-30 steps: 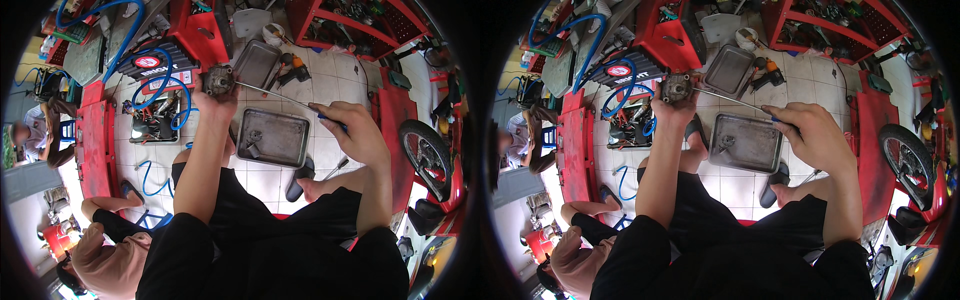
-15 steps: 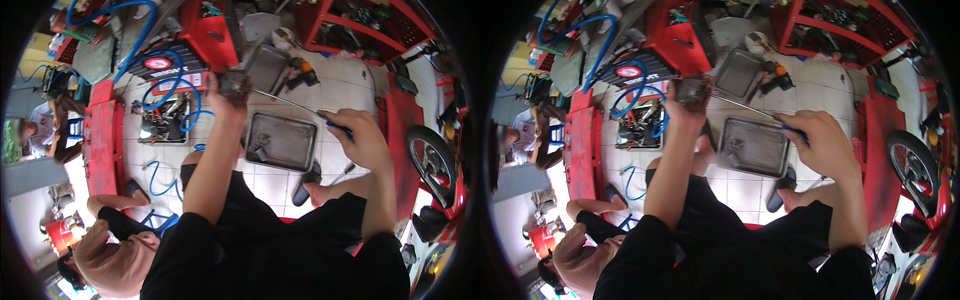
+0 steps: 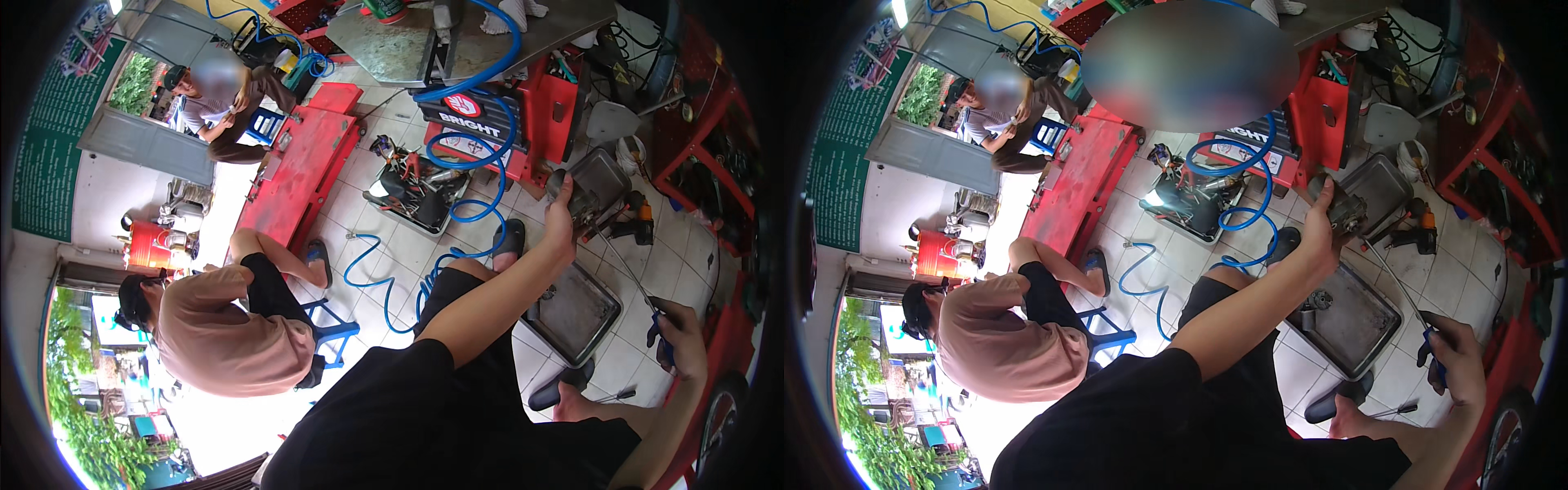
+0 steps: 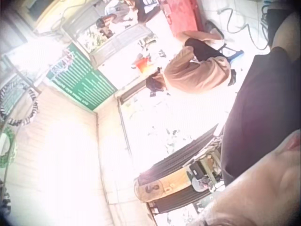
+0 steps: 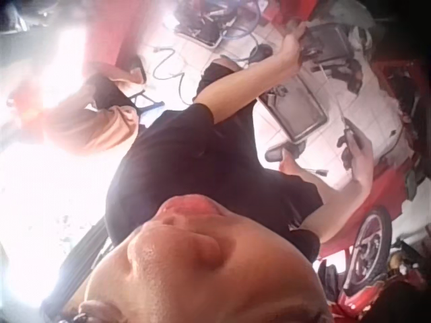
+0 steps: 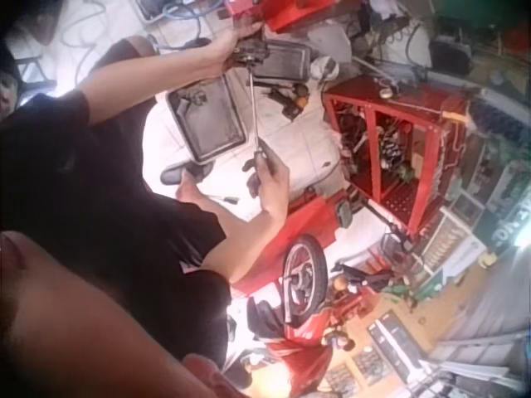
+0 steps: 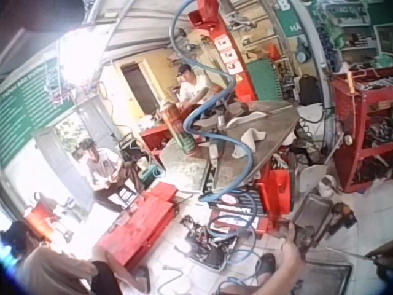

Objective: The person cleans a motorcycle carburetor by holding it over a tray and using a thin tool to clear internal passages, then wipes and reassembles parts of the unit.

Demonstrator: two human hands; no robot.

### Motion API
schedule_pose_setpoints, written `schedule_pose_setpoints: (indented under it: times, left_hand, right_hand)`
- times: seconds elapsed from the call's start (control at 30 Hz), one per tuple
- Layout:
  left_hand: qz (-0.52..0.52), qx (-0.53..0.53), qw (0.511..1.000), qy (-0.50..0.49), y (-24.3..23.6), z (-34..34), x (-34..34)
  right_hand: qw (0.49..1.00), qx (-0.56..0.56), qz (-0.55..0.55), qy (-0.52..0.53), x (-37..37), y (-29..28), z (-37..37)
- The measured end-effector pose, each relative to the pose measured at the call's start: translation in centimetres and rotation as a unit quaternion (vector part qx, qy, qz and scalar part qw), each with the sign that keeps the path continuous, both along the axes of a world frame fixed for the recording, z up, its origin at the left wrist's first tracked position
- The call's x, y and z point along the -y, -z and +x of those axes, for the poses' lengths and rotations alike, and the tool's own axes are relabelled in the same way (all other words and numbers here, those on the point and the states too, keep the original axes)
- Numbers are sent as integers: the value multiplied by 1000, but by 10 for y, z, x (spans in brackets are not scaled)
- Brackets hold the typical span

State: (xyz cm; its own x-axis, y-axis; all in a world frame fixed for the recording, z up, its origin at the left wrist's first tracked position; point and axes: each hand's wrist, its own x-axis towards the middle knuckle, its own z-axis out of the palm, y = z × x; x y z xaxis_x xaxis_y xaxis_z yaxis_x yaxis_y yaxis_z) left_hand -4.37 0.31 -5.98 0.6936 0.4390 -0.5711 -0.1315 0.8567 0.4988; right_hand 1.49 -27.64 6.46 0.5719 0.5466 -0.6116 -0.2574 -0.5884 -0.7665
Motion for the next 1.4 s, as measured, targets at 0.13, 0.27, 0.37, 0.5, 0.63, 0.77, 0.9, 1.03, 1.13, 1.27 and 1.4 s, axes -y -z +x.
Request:
schedule_pose_setpoints:
  times: [0.13,0.27,0.37,0.5,0.63,0.77,0.9,1.03,1.13,1.27,1.4]
  left_hand:
    - [-12,33,999,-38,2,1,-2]
    - [3,-14,1000,-12,14,6,-4]
    - [-6,9,1000,-2,13,3,-1]
    - [-37,-3,999,8,-12,1,-4]
    - [-115,51,992,-16,-22,4,-8]
    - [-121,91,988,-29,-23,0,-7]
    - [-108,57,992,-40,-16,-6,-8]
    - [-79,34,995,-54,-19,-1,-7]
    - [-90,58,992,-62,-5,0,-10]
    - [-109,64,990,-62,-12,4,-6]
    - [-119,68,989,-52,-5,5,-4]
  right_hand:
    - [976,209,5,-69,6,26,-6]
    - [804,529,34,-269,-18,-4,-9]
    - [830,499,-65,-241,-13,-5,-11]
    - [884,454,38,-103,-3,-6,0]
    - [911,347,203,92,23,26,27]
    - [910,334,197,149,22,36,35]
    - [958,226,87,151,3,13,17]
    - [952,274,21,134,9,31,14]
    - [937,345,-9,46,-9,7,5]
    - [888,458,35,25,5,19,9]
    - [856,508,91,24,14,23,14]
